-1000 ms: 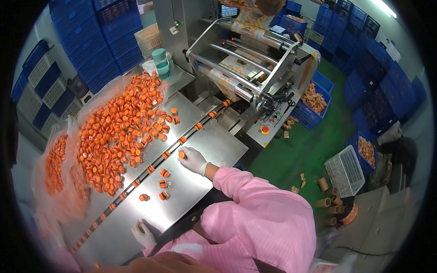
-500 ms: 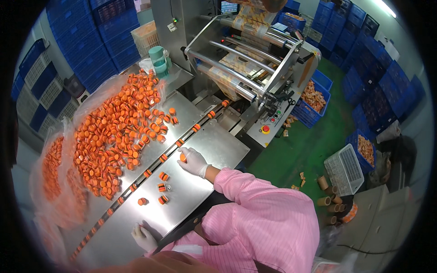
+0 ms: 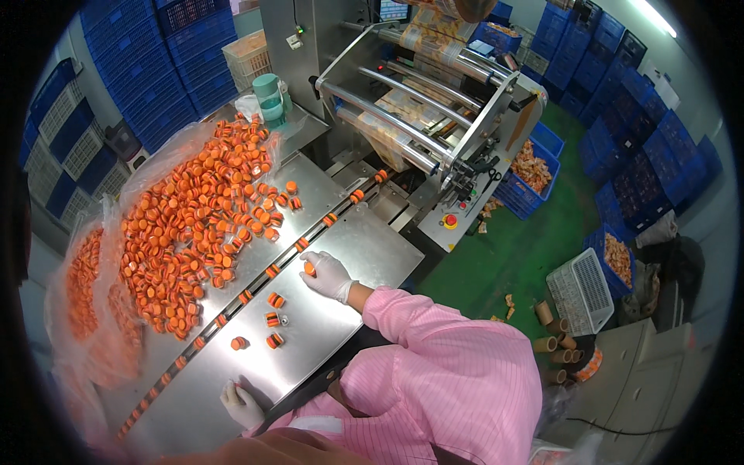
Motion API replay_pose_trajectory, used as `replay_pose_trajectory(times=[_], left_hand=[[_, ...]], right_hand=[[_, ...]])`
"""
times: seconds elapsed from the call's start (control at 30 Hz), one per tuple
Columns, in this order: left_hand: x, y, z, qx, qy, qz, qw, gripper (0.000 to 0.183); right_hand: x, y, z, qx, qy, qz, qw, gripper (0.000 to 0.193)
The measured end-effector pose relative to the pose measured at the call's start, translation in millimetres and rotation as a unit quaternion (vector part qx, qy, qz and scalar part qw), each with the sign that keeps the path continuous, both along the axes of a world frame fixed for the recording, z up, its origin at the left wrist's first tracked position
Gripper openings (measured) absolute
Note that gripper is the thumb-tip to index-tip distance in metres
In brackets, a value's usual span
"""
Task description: The person stands at a stainless steel workstation in a factory, wearing a pink uniform and gloves. They pick up small, round, orange and black striped candies from a large pile and place them one by one onto a moving conveyor belt. Another worker is visible in the background performing a similar task.
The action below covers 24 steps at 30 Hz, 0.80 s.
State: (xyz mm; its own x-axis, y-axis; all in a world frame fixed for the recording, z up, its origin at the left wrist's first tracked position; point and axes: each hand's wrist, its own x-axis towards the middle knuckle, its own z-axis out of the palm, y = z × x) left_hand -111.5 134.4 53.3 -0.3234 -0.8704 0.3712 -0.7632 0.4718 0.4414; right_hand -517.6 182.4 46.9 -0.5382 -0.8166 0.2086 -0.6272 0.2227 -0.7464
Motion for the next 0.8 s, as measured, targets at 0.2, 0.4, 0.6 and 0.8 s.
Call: replay_pose_trajectory(times=[0.2, 0.4, 0.6, 0.8], left_hand=[[-4, 2, 2, 0.018, 0.029, 0.007, 0.999, 0.025], [1, 6, 0, 0.047, -0.004, 0.041, 0.998, 0.027], [-6, 1, 2, 0.027, 0.021, 0.033, 0.999, 0.029], [-8, 5, 1, 0.029, 0.055, 0.071, 0.996, 0.026]], right_hand=[[-1, 1, 4, 0.011, -0.007, 0.002, 1.000, 0.039], [-1, -4, 1, -0.015, 0.010, 0.006, 1.000, 0.036], [-4, -4, -12, -0.062, 0.119, 0.011, 0.991, 0.036], [0, -10, -14, -0.098, 0.151, 0.051, 0.982, 0.042]])
